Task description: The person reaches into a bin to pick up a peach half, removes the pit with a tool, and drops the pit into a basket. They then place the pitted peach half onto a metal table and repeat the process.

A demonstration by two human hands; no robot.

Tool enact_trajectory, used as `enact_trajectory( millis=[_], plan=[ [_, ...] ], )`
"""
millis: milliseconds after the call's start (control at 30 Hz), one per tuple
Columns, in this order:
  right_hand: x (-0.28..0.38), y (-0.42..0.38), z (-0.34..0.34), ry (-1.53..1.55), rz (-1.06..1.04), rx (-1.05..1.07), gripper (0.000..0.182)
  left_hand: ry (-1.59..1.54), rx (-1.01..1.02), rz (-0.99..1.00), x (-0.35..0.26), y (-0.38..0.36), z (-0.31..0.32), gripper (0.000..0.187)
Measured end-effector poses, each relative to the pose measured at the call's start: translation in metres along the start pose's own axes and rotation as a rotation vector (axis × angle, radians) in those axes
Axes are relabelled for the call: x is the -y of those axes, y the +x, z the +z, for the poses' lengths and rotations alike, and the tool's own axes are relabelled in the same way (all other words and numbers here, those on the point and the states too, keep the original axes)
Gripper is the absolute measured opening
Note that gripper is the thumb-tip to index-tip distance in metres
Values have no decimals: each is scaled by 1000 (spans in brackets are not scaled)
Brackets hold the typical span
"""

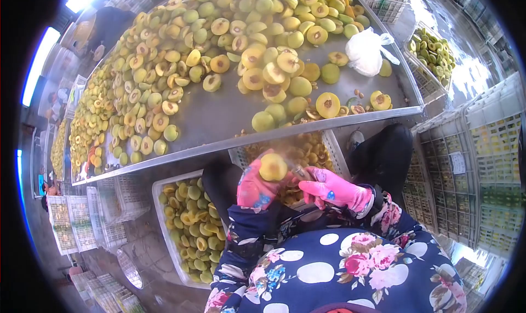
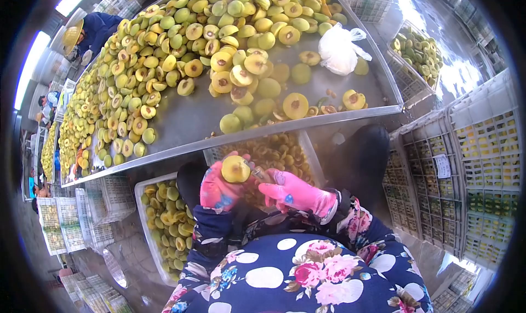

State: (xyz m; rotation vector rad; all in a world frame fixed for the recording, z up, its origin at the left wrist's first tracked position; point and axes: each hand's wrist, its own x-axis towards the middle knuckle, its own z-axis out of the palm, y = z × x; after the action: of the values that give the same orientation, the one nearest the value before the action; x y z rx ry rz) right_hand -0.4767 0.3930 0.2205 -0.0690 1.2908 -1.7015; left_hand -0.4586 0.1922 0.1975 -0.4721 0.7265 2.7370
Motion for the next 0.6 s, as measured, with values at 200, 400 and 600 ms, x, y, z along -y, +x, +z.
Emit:
enact_trajectory(
  millis=[200, 400, 600],
  plan=[
    [15, -10, 23, -420, -71, -122, 32, 36, -79, 53, 6, -4, 7, 45],
    [-6, -3, 21, -865, -342, -239, 29, 681, -77, 286, 18, -3, 2, 45],
    [-13, -1, 28, -891, -308, -269, 25, 47, -153, 99, 18, -6, 16, 44]
  ],
)
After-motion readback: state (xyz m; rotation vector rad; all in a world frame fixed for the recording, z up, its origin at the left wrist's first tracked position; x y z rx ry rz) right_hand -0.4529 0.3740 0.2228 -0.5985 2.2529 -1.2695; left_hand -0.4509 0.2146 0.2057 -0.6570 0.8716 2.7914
